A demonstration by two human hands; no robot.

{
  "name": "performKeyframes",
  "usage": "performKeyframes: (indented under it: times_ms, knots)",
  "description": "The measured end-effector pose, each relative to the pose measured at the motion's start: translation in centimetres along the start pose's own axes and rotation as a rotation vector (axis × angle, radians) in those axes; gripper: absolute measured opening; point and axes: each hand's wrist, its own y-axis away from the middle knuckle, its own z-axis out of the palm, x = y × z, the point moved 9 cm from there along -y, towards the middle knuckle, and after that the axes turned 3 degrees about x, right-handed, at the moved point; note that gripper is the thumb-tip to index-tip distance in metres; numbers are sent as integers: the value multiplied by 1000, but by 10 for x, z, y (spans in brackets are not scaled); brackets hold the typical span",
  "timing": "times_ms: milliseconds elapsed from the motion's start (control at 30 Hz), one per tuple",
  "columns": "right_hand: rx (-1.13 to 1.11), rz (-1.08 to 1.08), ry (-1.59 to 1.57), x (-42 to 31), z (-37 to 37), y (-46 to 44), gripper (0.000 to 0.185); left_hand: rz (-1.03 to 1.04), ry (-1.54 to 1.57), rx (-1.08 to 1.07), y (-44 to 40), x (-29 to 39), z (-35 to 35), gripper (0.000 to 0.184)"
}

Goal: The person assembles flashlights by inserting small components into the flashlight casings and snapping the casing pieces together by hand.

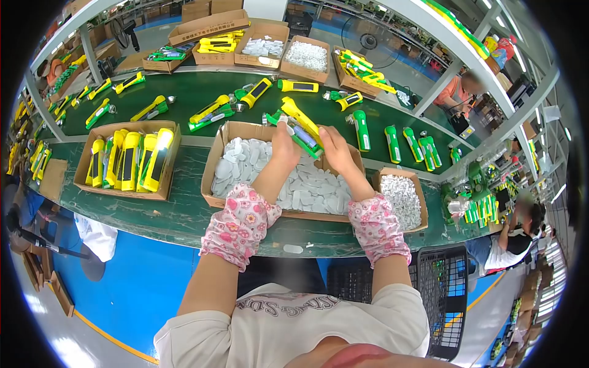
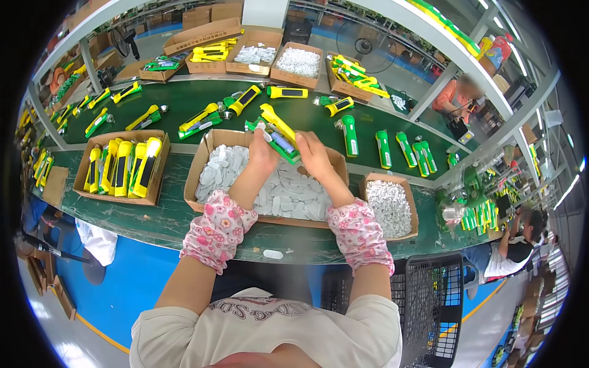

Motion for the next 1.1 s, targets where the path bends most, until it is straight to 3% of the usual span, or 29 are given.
performKeyframes:
  times_ms: [300, 400, 900, 1100]
  knots:
    - [61, -24, 47, -11, 2, 7, 32, 117, -344, 168, 6, 11, -11, 37]
    - [78, -82, 50, -28, 0, 8, 30, 200, -335, 112, 14, 19, 0, 24]
    - [75, -72, -8, -29, 4, 16, 30, 186, -225, 126, 15, 19, -3, 27]
    - [21, -34, 47, -31, 11, 17, 29, 204, -427, 98, 5, 13, -12, 28]
